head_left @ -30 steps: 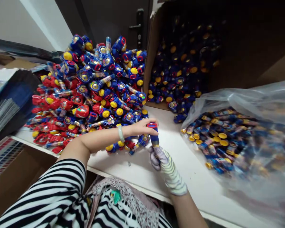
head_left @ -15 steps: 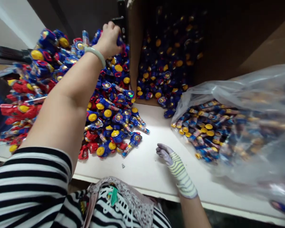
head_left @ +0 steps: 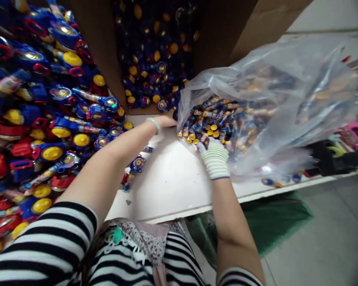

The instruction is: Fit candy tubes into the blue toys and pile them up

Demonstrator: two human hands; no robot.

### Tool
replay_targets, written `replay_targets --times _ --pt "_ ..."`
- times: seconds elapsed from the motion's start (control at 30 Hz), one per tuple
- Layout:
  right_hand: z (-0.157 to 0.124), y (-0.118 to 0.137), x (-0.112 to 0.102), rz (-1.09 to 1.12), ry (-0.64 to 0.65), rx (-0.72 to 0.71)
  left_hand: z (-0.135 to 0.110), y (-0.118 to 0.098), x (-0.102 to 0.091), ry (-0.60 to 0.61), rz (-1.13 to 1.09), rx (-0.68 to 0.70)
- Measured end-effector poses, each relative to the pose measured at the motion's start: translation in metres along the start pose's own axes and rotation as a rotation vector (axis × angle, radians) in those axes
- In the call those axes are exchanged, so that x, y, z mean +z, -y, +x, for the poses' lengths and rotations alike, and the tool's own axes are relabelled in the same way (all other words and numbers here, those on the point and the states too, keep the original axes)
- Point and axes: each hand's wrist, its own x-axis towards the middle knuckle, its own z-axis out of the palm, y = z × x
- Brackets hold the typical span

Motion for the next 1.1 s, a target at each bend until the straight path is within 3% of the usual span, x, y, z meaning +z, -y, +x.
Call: replay_targets --times 0.07,0.13,0.27,0.37,0.43,0.53,0.63,0.8,1.0,1.1 --pt "0.005 0.007 0.003 -0.086 0.029 0.014 0.004 -0.002 0.017 0.049 0.056 -0.044" --pt "0.008 0.007 0.006 -0.099 0.054 0.014 -0.004 0.002 0.016 0.087 0.093 -0.065" --pt "0.004 -0.005 0.008 0.088 -0.008 -0.045 -0.040 0.014 -0.021 0.091 0.058 -0.067" --pt "-0.013 0.001 0.003 0.393 -0.078 -0.235 -0.081 0.020 -0.049 0.042 -0.082 0.028" --pt "-0.029 0.017 -0.004 0.541 -0.029 -0.415 -0.111 0.023 -0.059 0.053 -0.140 0.158" --pt "-0.051 0.046 -0.018 0.540 0.060 -0.570 -0.149 0.026 -0.061 0.119 -0.162 0.312" --pt "-0.067 0.066 -0.031 0.404 0.104 -0.585 -0.171 0.030 -0.062 0.181 -0.175 0.342" --pt "-0.083 0.072 -0.037 0.251 0.181 -0.574 -0.183 0.031 -0.068 0.277 -0.260 0.362" --pt "-0.098 0.077 -0.035 0.235 0.166 -0.586 -0.196 0.035 -0.069 0.385 -0.382 0.333" --pt "-0.109 0.076 -0.033 0.416 0.262 -0.516 -0.203 0.029 -0.070 0.413 -0.371 0.388"
